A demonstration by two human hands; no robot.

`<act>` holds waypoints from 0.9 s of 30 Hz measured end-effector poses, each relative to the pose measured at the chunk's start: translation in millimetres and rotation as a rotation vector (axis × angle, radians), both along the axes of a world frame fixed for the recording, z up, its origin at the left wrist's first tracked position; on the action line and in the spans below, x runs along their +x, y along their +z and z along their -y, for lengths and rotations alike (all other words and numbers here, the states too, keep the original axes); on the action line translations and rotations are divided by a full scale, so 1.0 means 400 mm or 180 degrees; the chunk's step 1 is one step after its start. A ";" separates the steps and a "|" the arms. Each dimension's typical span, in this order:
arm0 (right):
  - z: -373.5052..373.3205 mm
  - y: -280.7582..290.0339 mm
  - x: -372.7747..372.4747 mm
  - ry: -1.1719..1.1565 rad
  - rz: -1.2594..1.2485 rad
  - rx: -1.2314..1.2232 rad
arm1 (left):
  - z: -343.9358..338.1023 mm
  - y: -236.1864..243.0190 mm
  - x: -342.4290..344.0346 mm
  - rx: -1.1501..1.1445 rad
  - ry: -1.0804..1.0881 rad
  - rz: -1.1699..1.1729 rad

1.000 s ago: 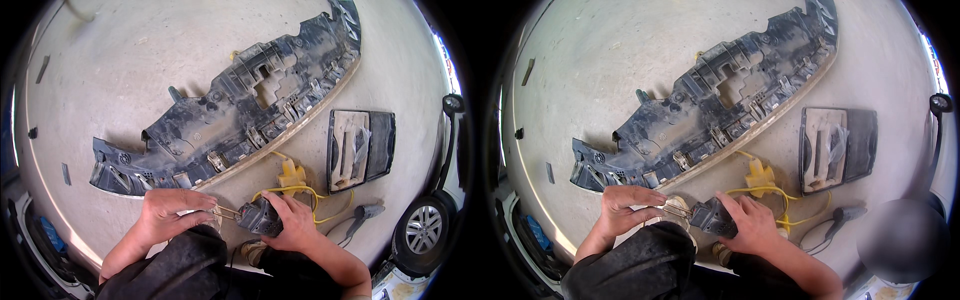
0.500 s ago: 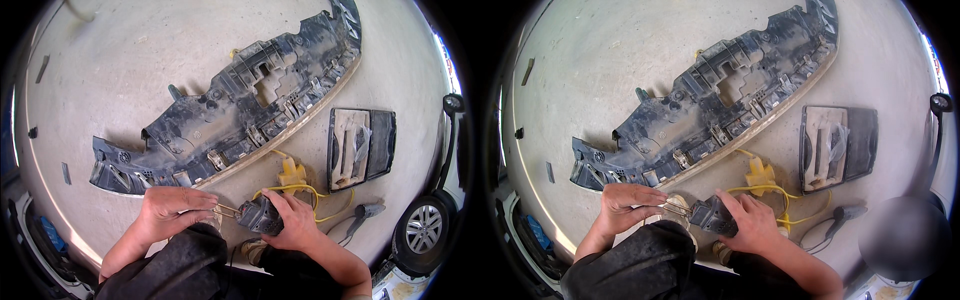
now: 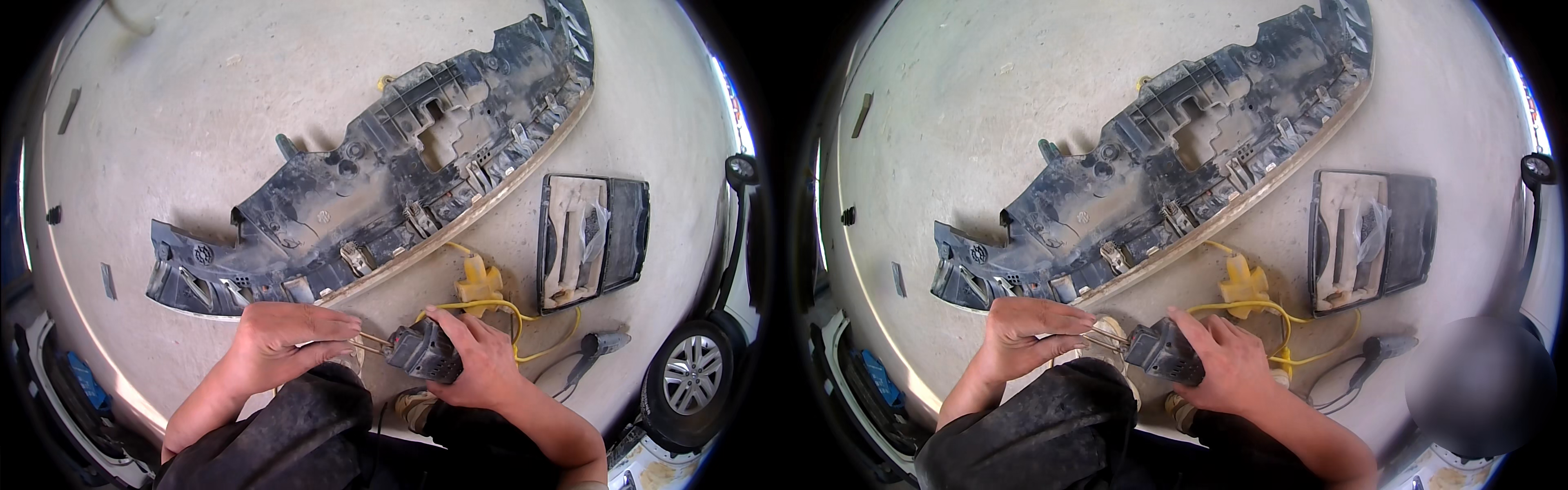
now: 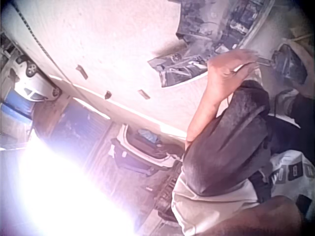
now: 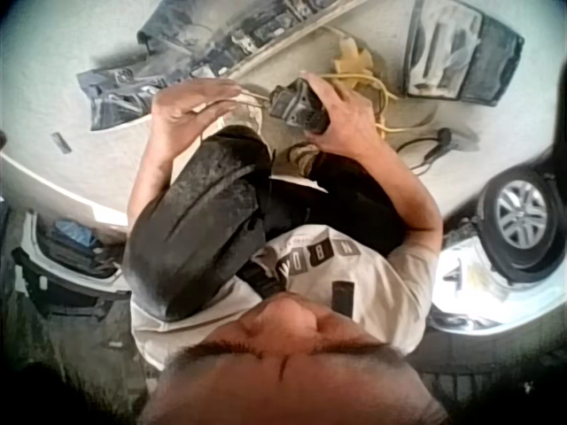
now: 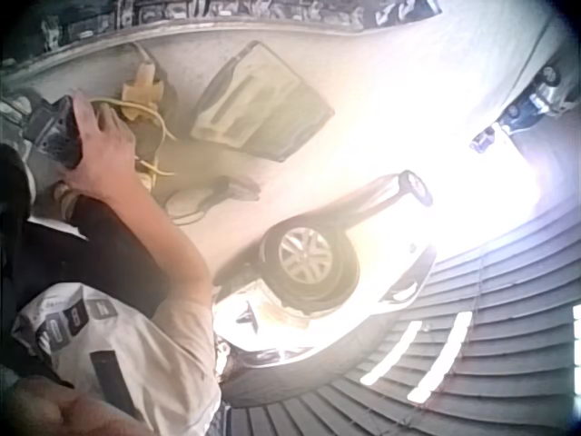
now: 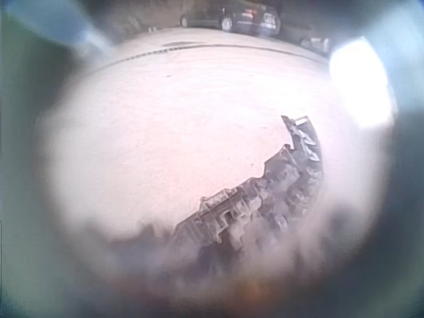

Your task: The person uses a power drill to remove screws from a detached car bumper lying on the floor. They then use a plastic pry tool to detach a small plastic component from the bumper's interior. The person continues to remove screws and pry off parts from the bumper throughout the clip.

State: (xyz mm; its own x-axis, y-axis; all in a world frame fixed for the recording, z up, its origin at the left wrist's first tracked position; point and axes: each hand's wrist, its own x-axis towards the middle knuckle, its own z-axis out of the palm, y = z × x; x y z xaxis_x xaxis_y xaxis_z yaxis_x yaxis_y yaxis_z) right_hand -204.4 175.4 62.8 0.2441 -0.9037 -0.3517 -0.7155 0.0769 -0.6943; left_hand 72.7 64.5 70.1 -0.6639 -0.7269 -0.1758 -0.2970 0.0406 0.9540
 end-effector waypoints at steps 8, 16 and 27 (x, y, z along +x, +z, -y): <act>0.018 0.009 0.053 -0.0544 0.0177 0.0813 | 0.004 -0.013 -0.001 0.0064 -0.0133 0.0226; 0.017 -0.048 0.215 -0.1944 0.1486 0.1033 | -0.056 -0.063 -0.034 0.1051 0.0244 -0.0203; 0.083 -0.085 0.343 -0.3236 0.2715 0.1545 | 0.014 -0.005 -0.009 0.1403 -0.0543 0.1226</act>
